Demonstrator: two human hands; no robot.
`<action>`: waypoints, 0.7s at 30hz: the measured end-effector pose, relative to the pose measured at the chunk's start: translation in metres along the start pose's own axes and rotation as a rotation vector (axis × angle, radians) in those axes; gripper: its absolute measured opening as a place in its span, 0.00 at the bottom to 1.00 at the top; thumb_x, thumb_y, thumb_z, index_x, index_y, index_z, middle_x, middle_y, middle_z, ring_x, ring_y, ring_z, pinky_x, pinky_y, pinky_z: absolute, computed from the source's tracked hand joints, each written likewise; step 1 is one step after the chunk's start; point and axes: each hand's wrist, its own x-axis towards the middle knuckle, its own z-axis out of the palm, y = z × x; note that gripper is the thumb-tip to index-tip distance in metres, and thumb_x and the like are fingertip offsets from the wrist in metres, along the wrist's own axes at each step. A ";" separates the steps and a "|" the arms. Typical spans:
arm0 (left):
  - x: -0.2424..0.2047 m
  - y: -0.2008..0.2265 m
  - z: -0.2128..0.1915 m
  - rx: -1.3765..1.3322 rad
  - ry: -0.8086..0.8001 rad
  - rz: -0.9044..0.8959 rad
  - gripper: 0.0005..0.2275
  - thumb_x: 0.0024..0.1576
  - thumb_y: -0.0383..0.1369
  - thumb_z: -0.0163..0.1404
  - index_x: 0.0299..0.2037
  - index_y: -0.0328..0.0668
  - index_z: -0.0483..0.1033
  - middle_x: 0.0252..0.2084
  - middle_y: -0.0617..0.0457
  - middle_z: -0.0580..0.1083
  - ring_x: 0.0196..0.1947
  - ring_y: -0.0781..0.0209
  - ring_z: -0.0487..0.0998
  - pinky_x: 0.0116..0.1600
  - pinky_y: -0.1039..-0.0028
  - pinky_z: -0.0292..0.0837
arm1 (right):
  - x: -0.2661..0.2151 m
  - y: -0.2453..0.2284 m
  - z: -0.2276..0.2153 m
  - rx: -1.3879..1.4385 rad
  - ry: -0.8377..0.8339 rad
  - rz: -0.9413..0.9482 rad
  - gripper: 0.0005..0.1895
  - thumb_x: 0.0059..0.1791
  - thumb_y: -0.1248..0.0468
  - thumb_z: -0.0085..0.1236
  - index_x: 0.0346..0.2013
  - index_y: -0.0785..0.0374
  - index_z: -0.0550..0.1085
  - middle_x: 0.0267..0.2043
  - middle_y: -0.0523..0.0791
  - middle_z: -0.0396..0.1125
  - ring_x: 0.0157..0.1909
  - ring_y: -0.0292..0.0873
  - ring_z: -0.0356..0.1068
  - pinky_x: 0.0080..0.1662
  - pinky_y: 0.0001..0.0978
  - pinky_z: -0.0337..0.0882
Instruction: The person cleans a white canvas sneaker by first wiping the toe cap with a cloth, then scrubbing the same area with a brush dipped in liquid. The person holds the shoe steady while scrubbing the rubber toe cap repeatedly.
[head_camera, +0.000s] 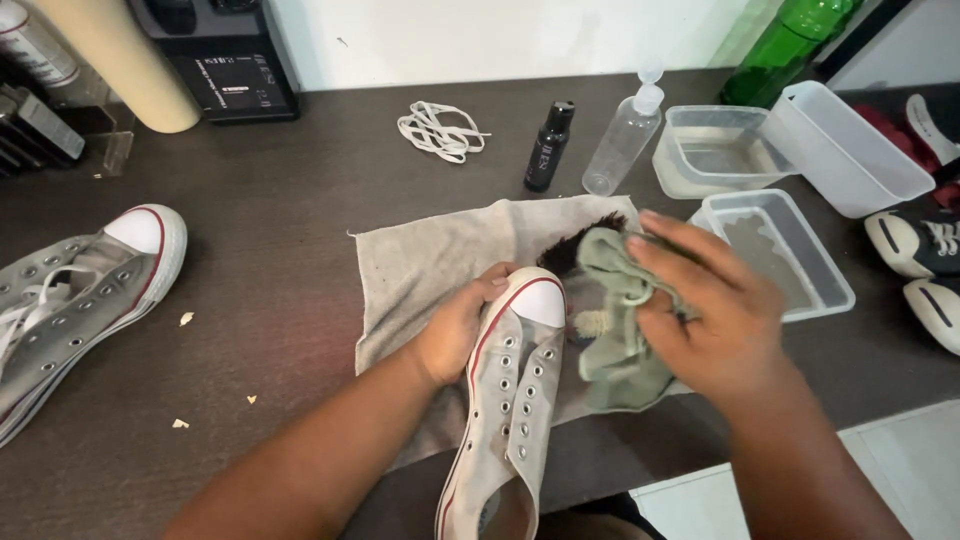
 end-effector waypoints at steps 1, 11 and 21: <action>0.002 -0.001 0.001 0.002 0.000 0.000 0.24 0.53 0.46 0.47 0.59 0.50 0.77 0.34 0.41 0.78 0.38 0.50 0.81 0.50 0.66 0.77 | 0.000 -0.002 0.008 0.000 0.002 0.000 0.23 0.45 0.77 0.54 0.52 0.62 0.84 0.61 0.52 0.74 0.57 0.57 0.78 0.54 0.48 0.80; 0.005 0.000 -0.001 -0.045 -0.022 0.028 0.23 0.54 0.45 0.46 0.57 0.47 0.77 0.35 0.42 0.78 0.39 0.51 0.82 0.49 0.65 0.79 | -0.011 -0.011 0.021 -0.232 -0.283 -0.202 0.15 0.43 0.67 0.59 0.42 0.52 0.83 0.56 0.39 0.75 0.45 0.50 0.77 0.43 0.44 0.82; -0.016 0.018 0.012 -0.494 -0.322 0.011 0.17 0.57 0.32 0.46 0.55 0.32 0.67 0.54 0.23 0.74 0.54 0.30 0.78 0.60 0.46 0.73 | 0.004 -0.002 0.003 0.035 0.078 0.030 0.20 0.50 0.81 0.51 0.54 0.73 0.79 0.62 0.61 0.72 0.56 0.57 0.78 0.57 0.43 0.80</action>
